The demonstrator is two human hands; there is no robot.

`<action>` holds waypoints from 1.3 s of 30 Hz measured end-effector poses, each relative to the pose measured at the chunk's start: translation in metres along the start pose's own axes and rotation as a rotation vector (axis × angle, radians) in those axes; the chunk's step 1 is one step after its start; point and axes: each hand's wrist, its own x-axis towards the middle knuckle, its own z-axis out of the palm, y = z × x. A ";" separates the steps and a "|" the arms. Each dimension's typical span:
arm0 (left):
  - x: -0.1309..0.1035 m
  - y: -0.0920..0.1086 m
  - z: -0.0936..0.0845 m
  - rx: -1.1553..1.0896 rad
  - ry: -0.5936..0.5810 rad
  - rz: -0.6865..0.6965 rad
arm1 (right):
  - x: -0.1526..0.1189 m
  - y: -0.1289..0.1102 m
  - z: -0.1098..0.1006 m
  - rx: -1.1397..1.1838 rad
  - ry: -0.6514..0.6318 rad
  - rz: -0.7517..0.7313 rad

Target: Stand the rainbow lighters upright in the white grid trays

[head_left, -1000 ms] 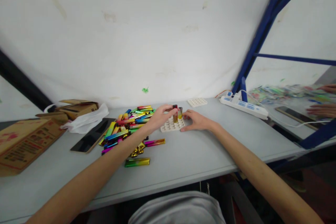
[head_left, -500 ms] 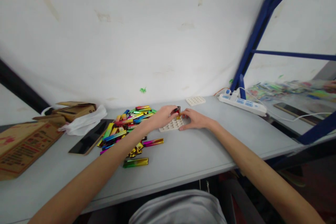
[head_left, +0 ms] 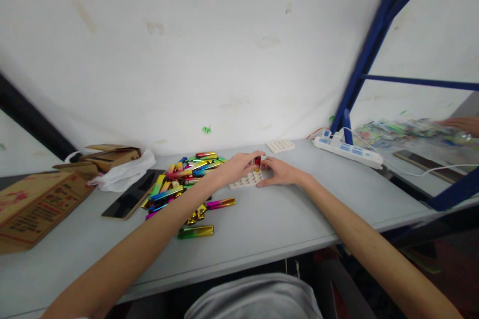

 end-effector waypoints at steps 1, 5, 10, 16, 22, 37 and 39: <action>-0.004 0.000 -0.002 -0.008 0.027 -0.011 | 0.000 0.000 0.000 -0.002 0.000 -0.005; -0.027 -0.007 -0.020 0.032 0.100 -0.161 | 0.000 0.002 0.001 -0.014 0.004 0.000; -0.063 -0.032 -0.034 0.180 0.053 -0.320 | -0.002 0.003 0.001 -0.010 0.009 0.024; -0.088 -0.041 -0.035 0.297 0.033 -0.179 | -0.004 0.002 0.000 0.007 0.004 0.065; -0.092 -0.037 -0.028 0.437 -0.017 -0.150 | -0.003 0.002 0.000 0.023 0.002 0.059; -0.084 -0.002 -0.031 -0.895 0.469 -0.399 | -0.005 -0.007 -0.007 0.033 -0.025 0.081; -0.083 0.004 -0.029 -1.060 0.461 -0.440 | -0.005 -0.007 -0.008 0.037 -0.018 0.078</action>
